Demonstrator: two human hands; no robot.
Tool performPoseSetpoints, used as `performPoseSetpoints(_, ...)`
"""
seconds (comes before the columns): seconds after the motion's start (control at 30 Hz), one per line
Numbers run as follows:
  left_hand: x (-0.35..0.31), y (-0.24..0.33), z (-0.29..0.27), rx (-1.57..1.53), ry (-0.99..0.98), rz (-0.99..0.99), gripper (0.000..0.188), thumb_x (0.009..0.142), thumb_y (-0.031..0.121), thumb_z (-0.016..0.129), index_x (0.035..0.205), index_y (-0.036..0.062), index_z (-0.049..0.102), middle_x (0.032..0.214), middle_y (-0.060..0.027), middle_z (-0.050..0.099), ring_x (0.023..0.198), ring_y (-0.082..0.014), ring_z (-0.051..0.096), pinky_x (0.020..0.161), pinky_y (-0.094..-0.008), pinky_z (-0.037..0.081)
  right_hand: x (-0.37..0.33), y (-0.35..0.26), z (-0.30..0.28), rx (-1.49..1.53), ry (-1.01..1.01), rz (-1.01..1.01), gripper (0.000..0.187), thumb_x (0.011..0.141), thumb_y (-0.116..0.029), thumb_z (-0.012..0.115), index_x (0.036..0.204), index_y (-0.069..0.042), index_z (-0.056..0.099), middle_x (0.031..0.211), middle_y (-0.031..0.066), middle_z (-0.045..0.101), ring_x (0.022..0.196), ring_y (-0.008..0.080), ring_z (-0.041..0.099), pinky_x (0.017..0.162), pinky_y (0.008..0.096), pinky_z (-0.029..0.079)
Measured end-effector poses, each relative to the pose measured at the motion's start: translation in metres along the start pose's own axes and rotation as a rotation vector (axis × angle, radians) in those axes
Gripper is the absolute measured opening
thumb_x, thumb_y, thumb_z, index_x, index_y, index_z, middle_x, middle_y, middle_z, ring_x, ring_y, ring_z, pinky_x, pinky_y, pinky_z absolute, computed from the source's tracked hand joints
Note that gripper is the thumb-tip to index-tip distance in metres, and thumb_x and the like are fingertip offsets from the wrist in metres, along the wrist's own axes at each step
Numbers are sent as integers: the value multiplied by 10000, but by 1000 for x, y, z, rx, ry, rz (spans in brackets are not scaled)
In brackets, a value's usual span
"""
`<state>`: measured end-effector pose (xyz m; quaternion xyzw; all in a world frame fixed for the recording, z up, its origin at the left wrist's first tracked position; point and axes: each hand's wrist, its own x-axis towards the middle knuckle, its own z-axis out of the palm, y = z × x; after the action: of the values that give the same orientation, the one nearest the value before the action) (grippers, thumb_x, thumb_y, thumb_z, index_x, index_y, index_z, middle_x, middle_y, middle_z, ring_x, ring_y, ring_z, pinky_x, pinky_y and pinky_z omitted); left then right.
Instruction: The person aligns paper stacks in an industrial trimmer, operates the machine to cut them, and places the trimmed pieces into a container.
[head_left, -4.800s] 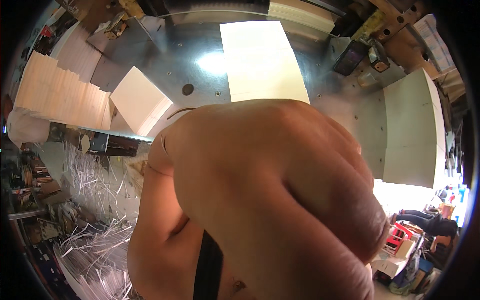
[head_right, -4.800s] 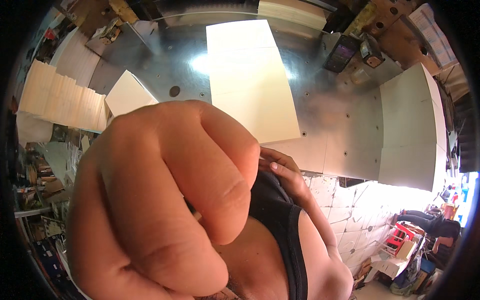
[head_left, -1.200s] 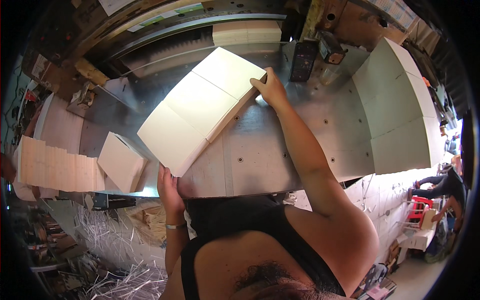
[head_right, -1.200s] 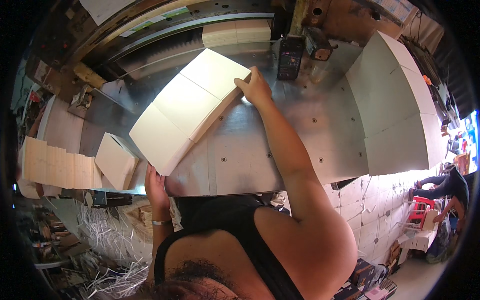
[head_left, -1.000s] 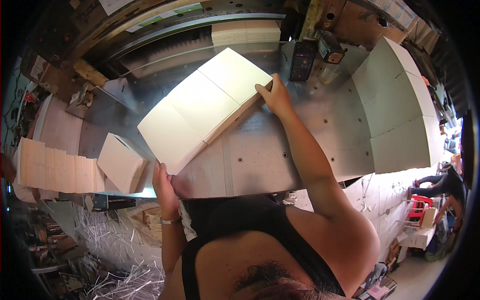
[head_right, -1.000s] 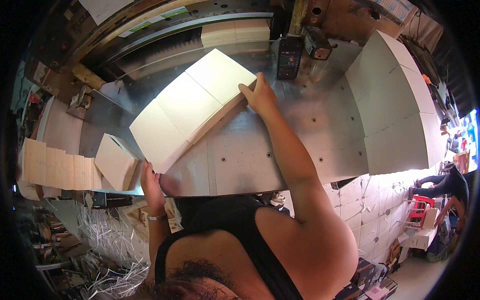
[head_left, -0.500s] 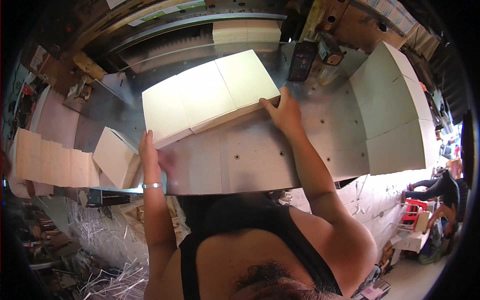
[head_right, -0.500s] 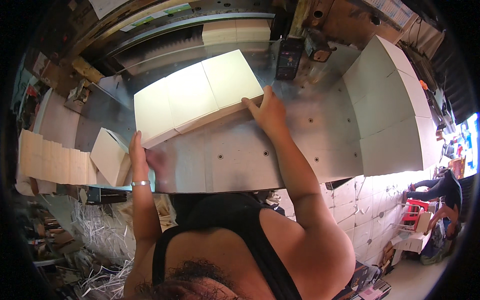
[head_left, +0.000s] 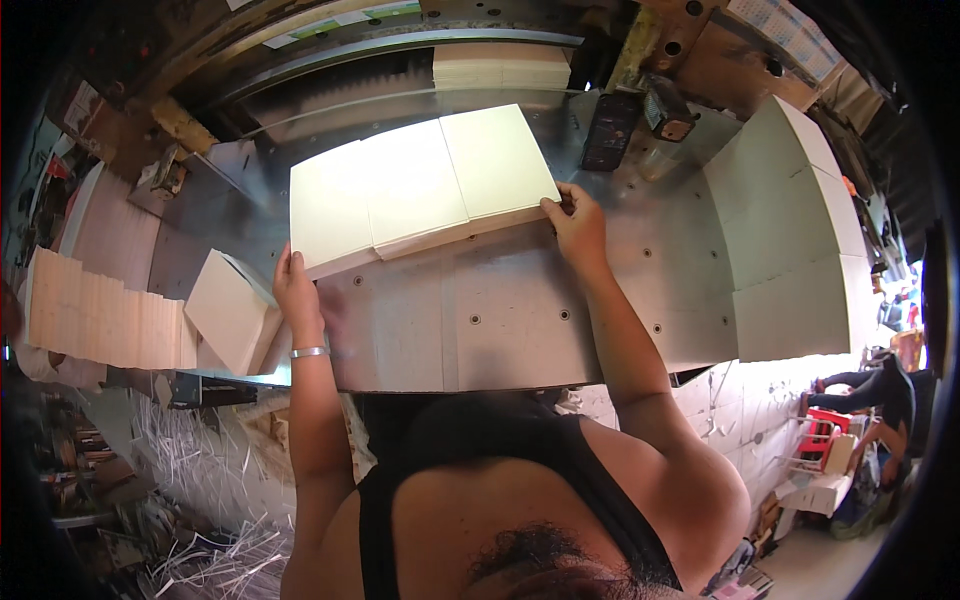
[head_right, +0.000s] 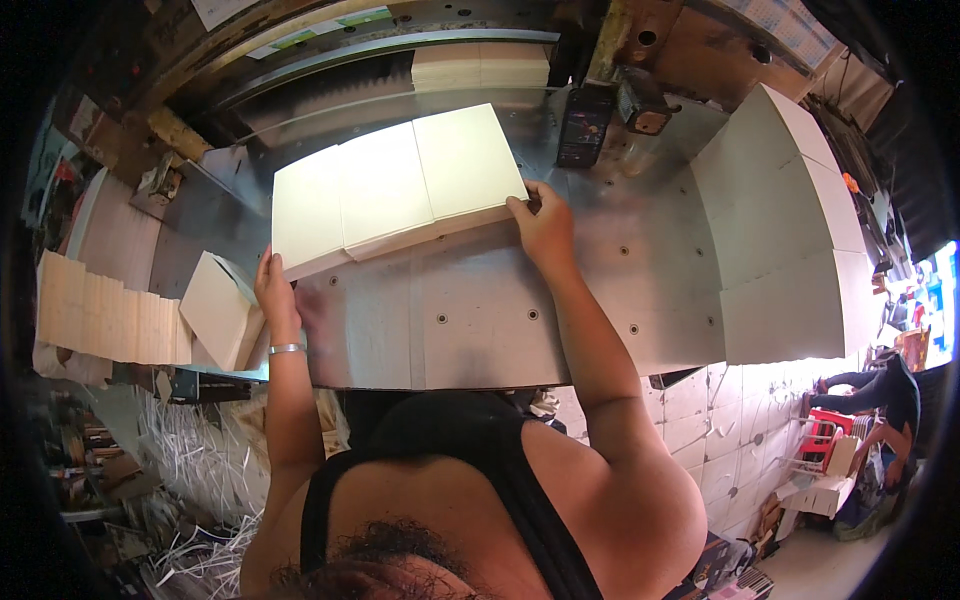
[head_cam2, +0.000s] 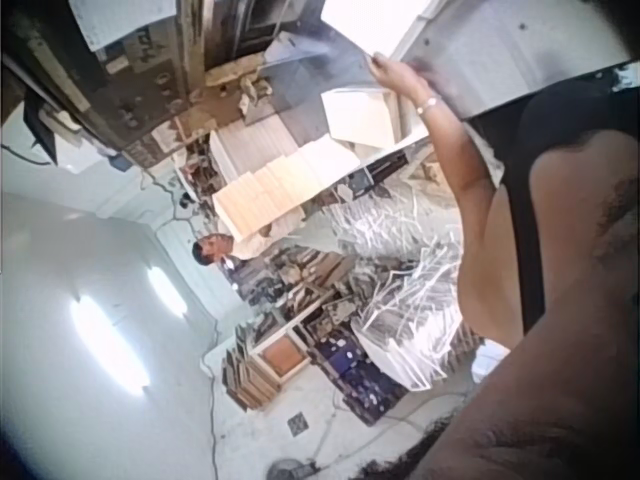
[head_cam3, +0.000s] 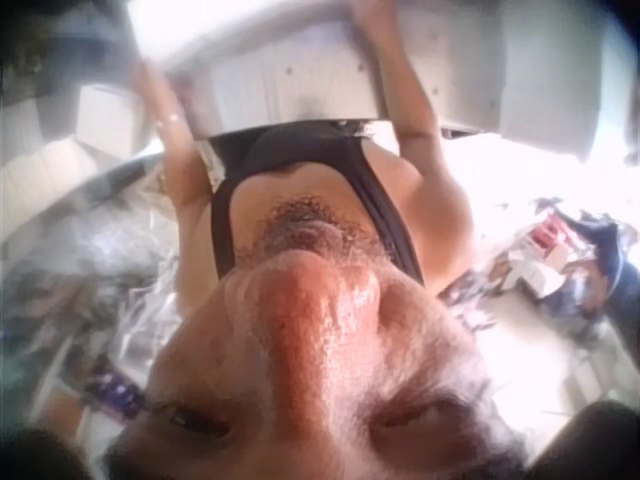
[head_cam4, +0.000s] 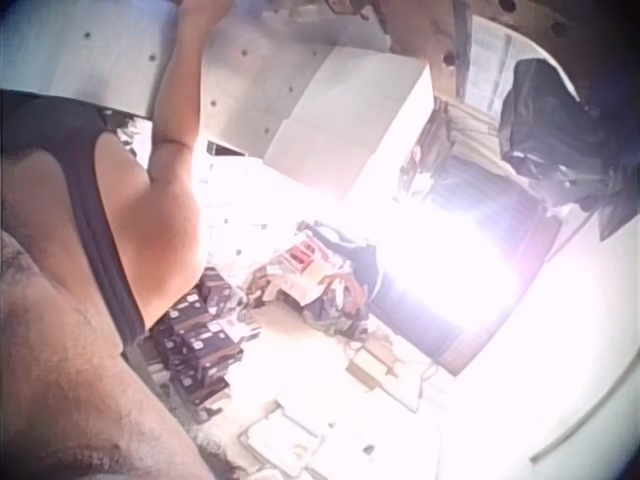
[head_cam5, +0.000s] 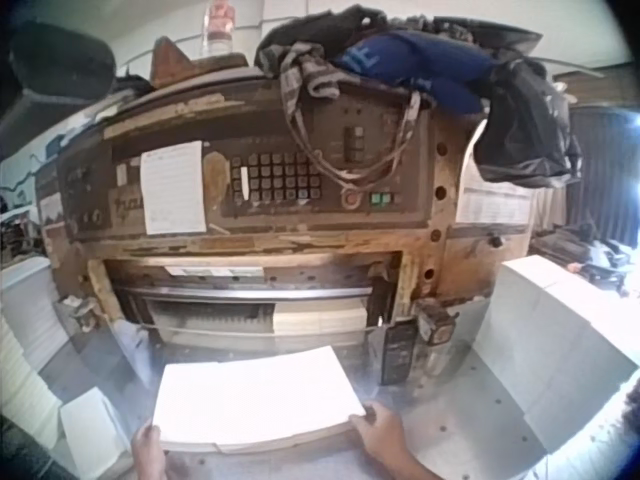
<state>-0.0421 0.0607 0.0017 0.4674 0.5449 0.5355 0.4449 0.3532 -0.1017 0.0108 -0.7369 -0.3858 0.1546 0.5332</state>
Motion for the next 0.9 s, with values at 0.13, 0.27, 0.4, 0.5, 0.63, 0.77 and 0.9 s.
performPoseSetpoints(0.13,2,-2,2,3,25,37,412,1039,160,518,1405,-21,570,1368,-127,632,1210,-216,612,1035,-322,459,0,-10,-1,53,13,46,377,882,-196,747,1191,18,711,963,131,763,838,195,707,783,320,539)
performPoseSetpoints(0.27,15,-4,2,24,32,52,388,1035,154,519,1377,-15,594,1345,-122,643,1191,-210,618,1024,-319,461,-1,-15,-1,48,-15,30,368,877,-187,747,1183,16,726,966,138,771,847,189,719,785,311,540)
performPoseSetpoints(0.4,29,3,12,72,29,27,387,1026,158,523,1364,-13,603,1321,-118,650,1154,-204,622,1003,-317,464,-1,-14,4,118,-1,4,366,876,-197,749,1173,16,727,960,141,771,840,191,720,782,313,541)
performPoseSetpoints(0.5,47,5,15,67,35,5,399,1017,171,522,1359,-14,610,1315,-116,651,1139,-203,624,996,-321,466,5,-7,16,152,7,-24,376,872,-214,761,1167,17,726,973,148,770,855,195,720,791,320,544)
performPoseSetpoints(0.63,73,-2,11,38,54,8,404,1005,178,515,1343,-13,628,1312,-112,653,1127,-202,625,992,-325,467,12,-15,30,72,16,-35,353,880,-204,767,1154,14,717,968,126,758,881,177,705,811,311,543)
performPoseSetpoints(0.77,80,7,14,68,43,72,416,1002,185,527,1353,-19,617,1292,-111,662,1104,-201,628,973,-333,475,14,-25,37,50,4,-3,371,881,-186,760,1216,-44,688,1145,126,714,898,185,698,836,315,549)
performPoseSetpoints(0.9,63,15,27,3,170,-38,643,989,196,571,1527,-65,335,1521,-206,436,1327,-298,500,1111,-389,398,15,-30,37,-69,14,-159,445,867,-197,758,1287,-101,648,1342,114,622,940,208,699,845,333,556)
